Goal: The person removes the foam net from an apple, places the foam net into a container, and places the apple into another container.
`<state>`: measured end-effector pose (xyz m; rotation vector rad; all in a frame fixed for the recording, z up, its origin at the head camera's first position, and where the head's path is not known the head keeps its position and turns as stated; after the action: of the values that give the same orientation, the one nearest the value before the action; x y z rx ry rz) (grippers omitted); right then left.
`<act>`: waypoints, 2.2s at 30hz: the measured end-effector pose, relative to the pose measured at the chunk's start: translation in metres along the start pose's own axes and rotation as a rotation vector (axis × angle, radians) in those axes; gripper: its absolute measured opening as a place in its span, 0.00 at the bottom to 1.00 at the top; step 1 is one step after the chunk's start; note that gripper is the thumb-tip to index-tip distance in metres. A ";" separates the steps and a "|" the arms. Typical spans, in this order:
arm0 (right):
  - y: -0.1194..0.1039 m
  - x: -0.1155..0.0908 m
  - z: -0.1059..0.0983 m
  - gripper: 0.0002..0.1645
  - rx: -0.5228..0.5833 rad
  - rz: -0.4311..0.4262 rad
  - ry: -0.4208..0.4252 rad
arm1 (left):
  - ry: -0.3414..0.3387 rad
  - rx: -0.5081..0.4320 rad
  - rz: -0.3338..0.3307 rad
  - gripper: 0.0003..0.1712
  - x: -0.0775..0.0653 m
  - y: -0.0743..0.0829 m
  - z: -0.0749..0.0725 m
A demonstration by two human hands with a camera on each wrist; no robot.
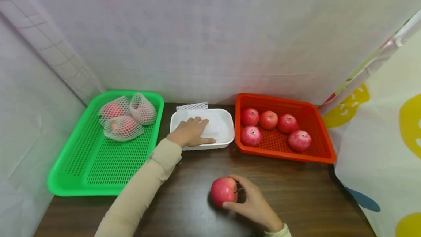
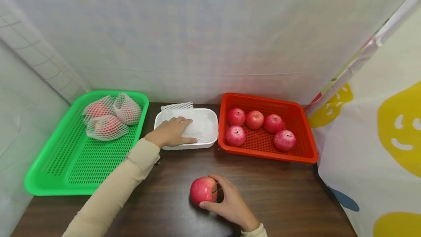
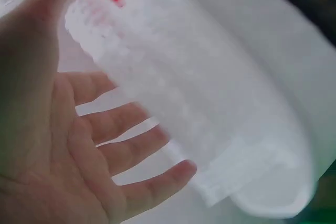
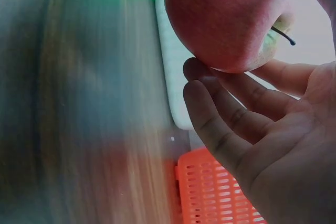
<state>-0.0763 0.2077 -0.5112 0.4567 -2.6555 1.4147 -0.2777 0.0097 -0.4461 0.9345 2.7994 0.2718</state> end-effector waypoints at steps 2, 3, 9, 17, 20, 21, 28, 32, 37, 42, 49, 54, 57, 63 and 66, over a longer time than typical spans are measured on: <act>-0.001 0.001 -0.002 0.42 0.012 0.001 0.005 | 0.074 0.021 0.008 0.50 -0.011 0.003 -0.013; -0.002 0.001 -0.004 0.42 0.012 -0.003 0.009 | 0.115 0.033 0.015 0.49 -0.018 0.005 -0.019; -0.005 0.004 -0.010 0.42 -0.014 -0.046 0.027 | 0.327 0.035 0.066 0.40 -0.074 0.016 -0.032; -0.008 0.005 -0.019 0.43 -0.055 -0.093 0.059 | 0.405 -0.088 0.068 0.34 -0.152 0.027 0.013; -0.011 0.009 -0.032 0.44 -0.112 -0.115 0.075 | 0.338 -0.168 0.046 0.32 -0.167 0.029 0.030; -0.012 0.012 -0.039 0.44 -0.139 -0.119 0.081 | 0.312 -0.188 0.039 0.31 -0.170 0.030 0.035; -0.023 0.042 -0.111 0.46 -0.383 -0.101 0.086 | 0.176 -0.306 -0.024 0.28 -0.182 0.029 0.062; -0.015 0.071 -0.154 0.48 -0.509 0.000 0.014 | 0.129 -0.328 -0.038 0.29 -0.187 0.030 0.070; 0.018 0.115 -0.185 0.44 -0.650 0.077 -0.153 | 0.114 -0.321 -0.043 0.29 -0.191 0.031 0.072; 0.059 0.143 -0.185 0.35 -0.679 0.132 -0.371 | 0.114 -0.320 -0.039 0.28 -0.196 0.031 0.075; 0.087 0.149 -0.175 0.29 -0.681 0.215 -0.517 | 0.133 -0.324 -0.050 0.28 -0.200 0.030 0.079; 0.083 0.147 -0.175 0.23 -0.681 0.175 -0.479 | 0.125 -0.331 -0.048 0.28 -0.200 0.030 0.079; 0.069 0.140 -0.177 0.19 -0.672 0.128 -0.406 | 0.098 -0.342 -0.049 0.29 -0.199 0.030 0.080; 0.017 0.106 -0.167 0.24 -0.706 0.037 -0.164 | 0.089 -0.340 -0.040 0.29 -0.197 0.032 0.079; -0.008 0.081 -0.148 0.24 -0.662 -0.027 -0.051 | 0.108 -0.331 -0.026 0.28 -0.196 0.034 0.078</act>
<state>-0.1590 0.3083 -0.4029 0.4449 -2.9144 0.4521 -0.0867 -0.0732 -0.4923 0.8256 2.7372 0.7745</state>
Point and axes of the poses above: each hand's wrist, its own x-axis towards the middle knuckle, its own z-axis out of the palm, y = z × x, the point moved 4 cm from there along x, towards the middle knuckle, and after that the axes turned 2 degrees about y, right-handed, at the moved point
